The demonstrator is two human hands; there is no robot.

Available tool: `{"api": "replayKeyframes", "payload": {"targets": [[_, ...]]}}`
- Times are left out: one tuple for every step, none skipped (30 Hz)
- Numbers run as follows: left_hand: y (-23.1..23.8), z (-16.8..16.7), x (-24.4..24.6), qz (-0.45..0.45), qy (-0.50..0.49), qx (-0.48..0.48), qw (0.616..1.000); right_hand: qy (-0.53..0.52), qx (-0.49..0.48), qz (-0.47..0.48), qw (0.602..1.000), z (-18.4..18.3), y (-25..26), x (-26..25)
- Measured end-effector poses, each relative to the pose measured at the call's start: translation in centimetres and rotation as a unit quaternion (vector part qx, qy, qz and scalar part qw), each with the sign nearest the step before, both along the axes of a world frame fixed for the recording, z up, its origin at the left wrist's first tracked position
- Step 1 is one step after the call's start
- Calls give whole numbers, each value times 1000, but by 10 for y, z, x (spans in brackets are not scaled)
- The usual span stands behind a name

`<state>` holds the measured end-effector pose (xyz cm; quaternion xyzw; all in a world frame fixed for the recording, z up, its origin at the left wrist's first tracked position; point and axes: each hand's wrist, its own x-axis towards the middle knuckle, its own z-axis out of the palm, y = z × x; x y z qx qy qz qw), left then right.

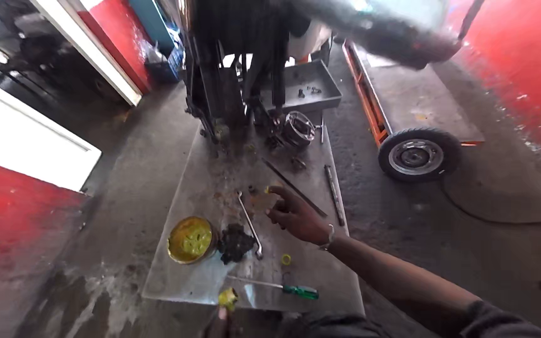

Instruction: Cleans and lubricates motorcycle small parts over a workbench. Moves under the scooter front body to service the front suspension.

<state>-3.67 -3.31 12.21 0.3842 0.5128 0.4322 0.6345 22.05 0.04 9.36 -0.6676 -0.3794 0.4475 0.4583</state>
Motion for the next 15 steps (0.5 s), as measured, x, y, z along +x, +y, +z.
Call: {"api": "replayKeyframes", "payload": {"targets": [[3, -10, -1, 16, -4, -48, 999, 0, -22, 9, 1000, -12, -12, -6], [7, -22, -1, 39, -12, -94, 995, 7, -46, 9, 999, -20, -23, -10], [11, -33, 1, 67, -18, -135, 988, 12, -65, -3, 998, -28, -33, -13], [14, -44, 2, 90, -21, -165, 982, 19, -78, -21, 997, -35, -42, -15], [17, -54, 4, 106, -25, -183, 977, 26, -92, -36, 995, -43, -52, -17], [19, -63, 5, 112, -27, -196, 974, 32, -104, -44, 993, -51, -62, -18], [20, -68, 8, 114, -23, -203, 972, 35, -110, -44, 992, -58, -73, -19], [22, -71, 11, 113, -19, -210, 971, 34, -118, -38, 992, -63, -82, -21], [24, -72, 15, 109, -19, -215, 970, 29, -127, -27, 991, -66, -90, -22], [26, -73, 19, 104, -21, -219, 970, 27, -136, -15, 990, -66, -96, -24], [27, -73, 23, 97, -27, -223, 970, 23, -136, -8, 990, -66, -101, -24], [29, -72, 28, 92, -36, -226, 969, 19, -129, -7, 991, -65, -104, -25], [30, -71, 33, 88, -46, -228, 969, 14, -117, -11, 993, -64, -105, -24], [30, -70, 38, 83, -53, -229, 968, 9, -101, -21, 995, -63, -105, -23], [31, -69, 42, 76, -56, -226, 970, 7, -86, -32, 996, -61, -105, -22]]}}
